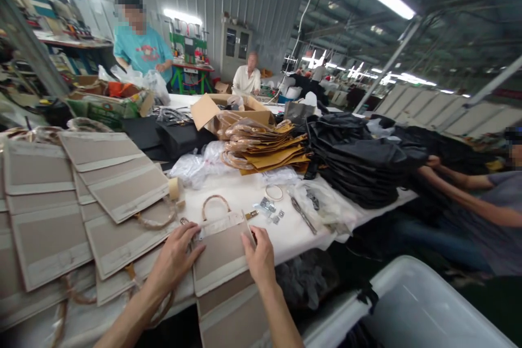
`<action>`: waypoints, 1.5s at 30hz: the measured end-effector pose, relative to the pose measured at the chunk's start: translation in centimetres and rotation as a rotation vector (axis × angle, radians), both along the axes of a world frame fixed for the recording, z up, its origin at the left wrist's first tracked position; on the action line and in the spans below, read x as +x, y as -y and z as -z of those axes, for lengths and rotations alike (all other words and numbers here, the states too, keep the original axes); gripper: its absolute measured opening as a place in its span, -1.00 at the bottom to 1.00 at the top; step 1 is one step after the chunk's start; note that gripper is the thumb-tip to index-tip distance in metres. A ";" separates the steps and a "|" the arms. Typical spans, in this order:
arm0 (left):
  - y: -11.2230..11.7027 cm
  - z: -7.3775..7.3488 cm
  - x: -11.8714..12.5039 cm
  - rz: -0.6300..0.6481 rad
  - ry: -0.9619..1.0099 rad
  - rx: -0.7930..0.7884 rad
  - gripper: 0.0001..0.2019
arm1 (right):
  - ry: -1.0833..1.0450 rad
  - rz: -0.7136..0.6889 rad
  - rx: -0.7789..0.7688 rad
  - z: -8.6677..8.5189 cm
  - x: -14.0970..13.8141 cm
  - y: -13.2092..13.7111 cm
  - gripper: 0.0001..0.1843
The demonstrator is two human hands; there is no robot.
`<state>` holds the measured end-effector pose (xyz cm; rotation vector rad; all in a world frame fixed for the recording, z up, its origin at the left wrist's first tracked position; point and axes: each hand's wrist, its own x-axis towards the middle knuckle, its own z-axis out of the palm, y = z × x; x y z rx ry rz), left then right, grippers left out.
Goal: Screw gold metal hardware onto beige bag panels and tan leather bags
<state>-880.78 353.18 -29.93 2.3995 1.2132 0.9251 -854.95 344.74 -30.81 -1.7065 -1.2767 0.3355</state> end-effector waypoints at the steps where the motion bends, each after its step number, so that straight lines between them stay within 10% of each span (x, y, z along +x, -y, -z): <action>1: 0.3 -0.3 -0.1 -0.013 -0.025 0.025 -0.64 | -0.012 -0.002 -0.005 0.0 -0.2 0.0 -0.64; 13: 1.3 -2.7 6.9 0.153 -0.025 -0.023 -0.54 | 0.147 -0.028 0.013 -0.3 -2.1 0.3 -0.73; 18: 0.0 -3.3 10.1 0.020 -0.220 -0.036 -0.83 | 0.213 0.017 -0.001 -0.7 -2.8 0.6 -0.76; 45: -1.0 -2.9 11.0 -0.027 -0.269 -0.071 -0.74 | 0.171 -0.119 -0.038 -1.6 -1.2 -1.1 -0.63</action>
